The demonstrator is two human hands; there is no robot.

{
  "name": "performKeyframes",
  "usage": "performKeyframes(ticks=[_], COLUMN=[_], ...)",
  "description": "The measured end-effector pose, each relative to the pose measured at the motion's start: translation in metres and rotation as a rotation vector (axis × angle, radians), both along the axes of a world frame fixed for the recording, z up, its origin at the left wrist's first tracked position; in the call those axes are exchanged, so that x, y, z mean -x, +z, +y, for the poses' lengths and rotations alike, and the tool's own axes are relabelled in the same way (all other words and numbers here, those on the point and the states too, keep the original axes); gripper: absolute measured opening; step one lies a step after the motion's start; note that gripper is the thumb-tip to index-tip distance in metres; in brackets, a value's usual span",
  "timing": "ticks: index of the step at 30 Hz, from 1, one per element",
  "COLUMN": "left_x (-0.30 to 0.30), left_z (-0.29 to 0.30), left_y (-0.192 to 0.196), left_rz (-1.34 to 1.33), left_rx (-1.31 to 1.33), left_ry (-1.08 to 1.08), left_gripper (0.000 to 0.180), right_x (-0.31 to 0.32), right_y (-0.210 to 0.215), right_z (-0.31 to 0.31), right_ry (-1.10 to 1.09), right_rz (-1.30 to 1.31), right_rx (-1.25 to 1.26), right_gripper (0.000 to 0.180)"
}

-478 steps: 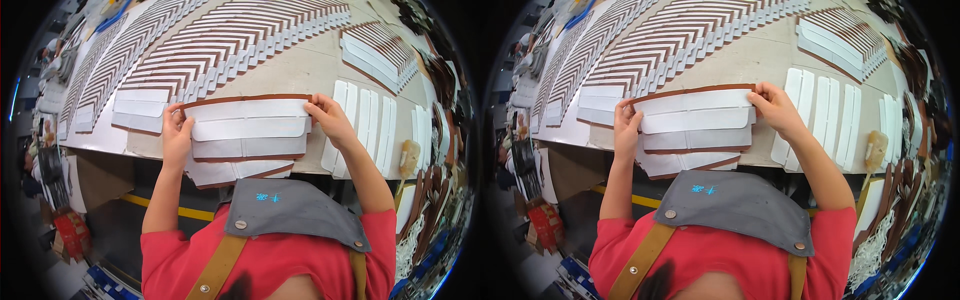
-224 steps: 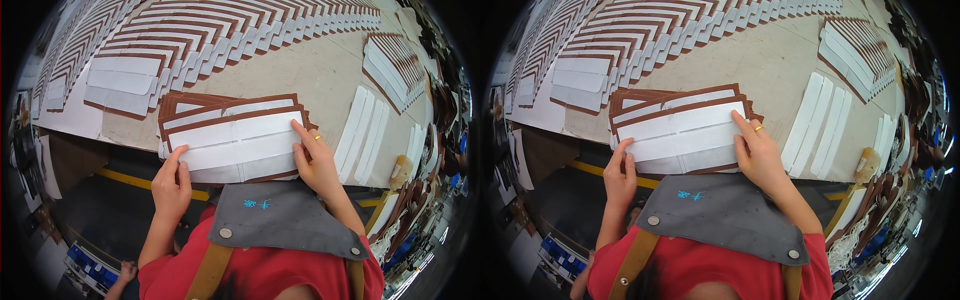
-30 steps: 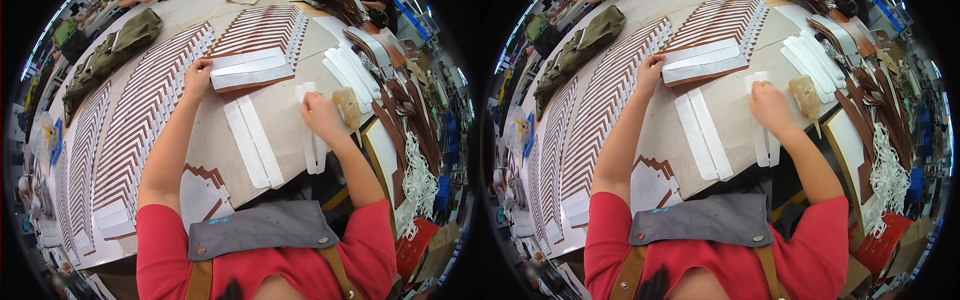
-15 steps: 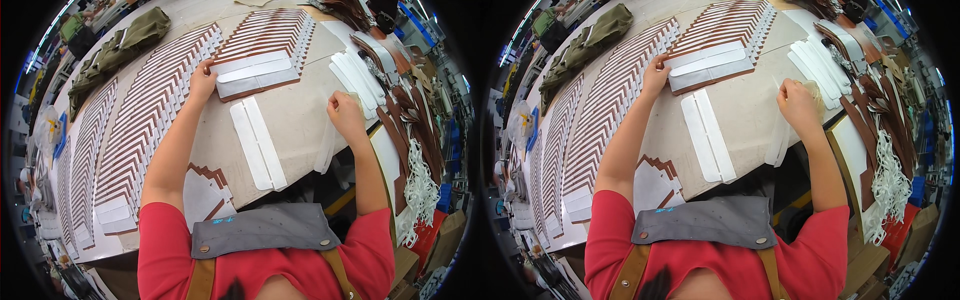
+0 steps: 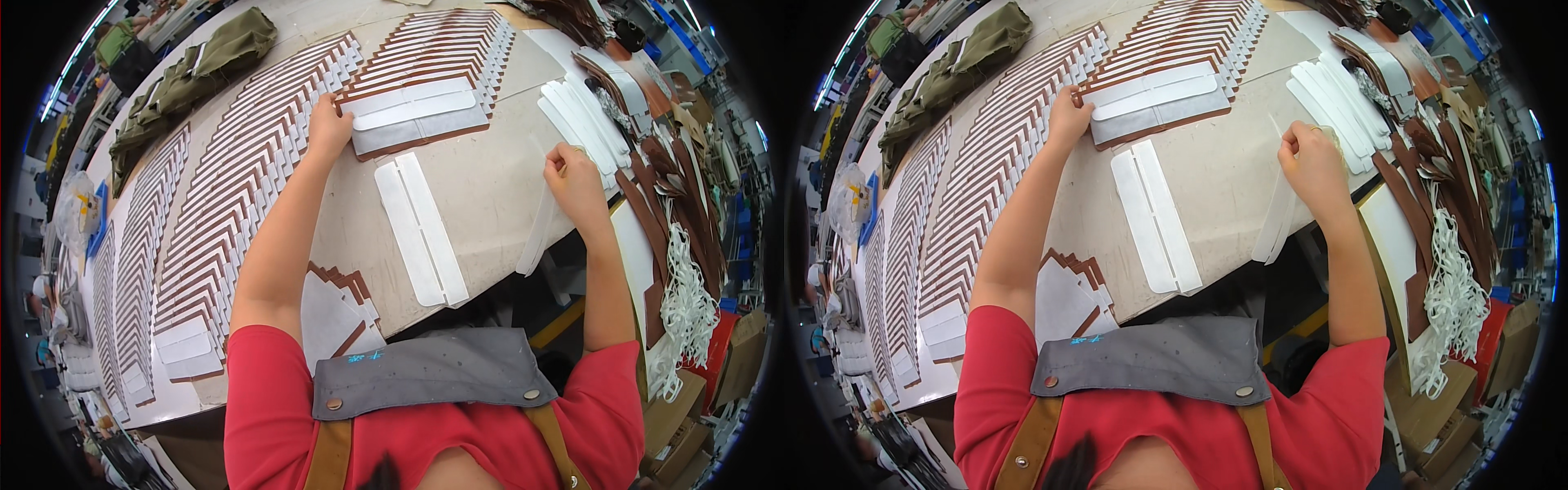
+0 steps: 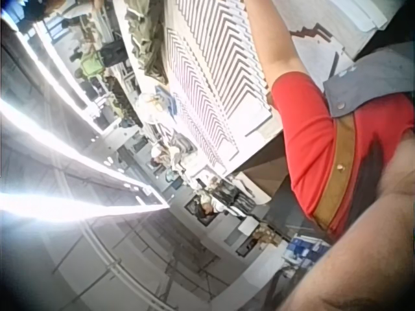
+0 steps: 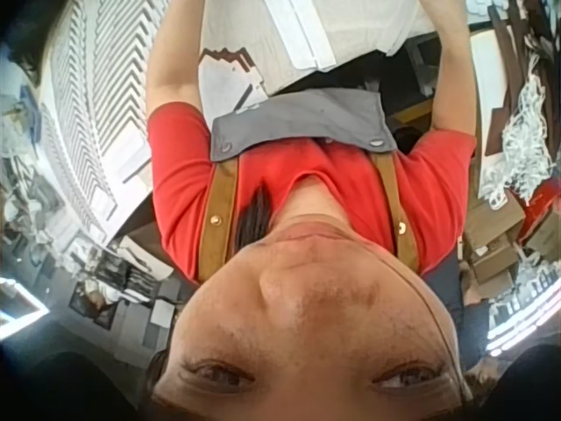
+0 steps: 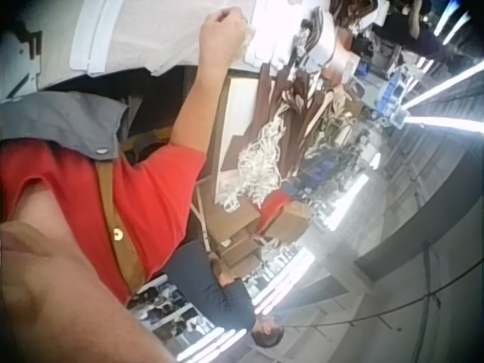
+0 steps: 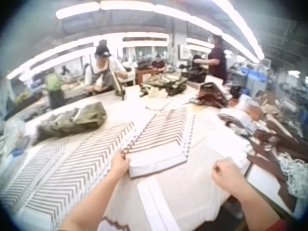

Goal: The person applies glue from a squeeze bottle onto white rectangular paper strips and then presses them onto brown backing sheets. They repeat this process, picking up new strips and backing sheets, applying adhesive, and stacking the finished units on the table.

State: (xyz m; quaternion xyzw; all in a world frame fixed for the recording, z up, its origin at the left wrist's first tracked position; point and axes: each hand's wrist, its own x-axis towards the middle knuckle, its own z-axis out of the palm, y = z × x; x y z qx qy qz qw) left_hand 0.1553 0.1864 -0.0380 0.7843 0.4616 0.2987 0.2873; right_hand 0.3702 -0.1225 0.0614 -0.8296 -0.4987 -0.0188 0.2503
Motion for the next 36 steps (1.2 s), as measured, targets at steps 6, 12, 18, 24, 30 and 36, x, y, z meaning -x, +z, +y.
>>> performKeyframes(ticks=[6, 12, 18, 24, 30, 36], left_x=[0.002, 0.002, 0.015, 0.066, 0.134, 0.178], left_z=[0.005, 0.002, -0.024, -0.090, -0.191, -0.245], left_y=[-0.002, 0.005, 0.031, 0.066, 0.088, 0.100], left_rz=[0.011, 0.087, 0.149, 0.079, -0.141, -0.989], left_rx=[0.028, -0.011, -0.177, -0.080, 0.791, 1.050], left_ry=[-0.001, 0.008, 0.054, -0.189, -0.408, -0.110], left_gripper=[0.040, 0.039, 0.040, 0.023, 0.032, 0.048], right_x=[0.002, 0.004, 0.006, 0.037, 0.114, 0.208], right_y=[0.005, 0.017, 0.047, 0.070, 0.055, 0.018], right_z=[-0.003, -0.008, -0.014, -0.004, 0.042, 0.071], right_ry=[0.008, -0.029, -0.110, 0.074, 0.511, 0.625], right_rz=[0.015, 0.048, 0.159, 0.522, 0.884, 1.349], right_rx=[-0.015, -0.045, -0.256, -0.693, -1.048, -0.979], right_gripper=[0.007, 0.009, 0.010, 0.011, 0.008, 0.005])
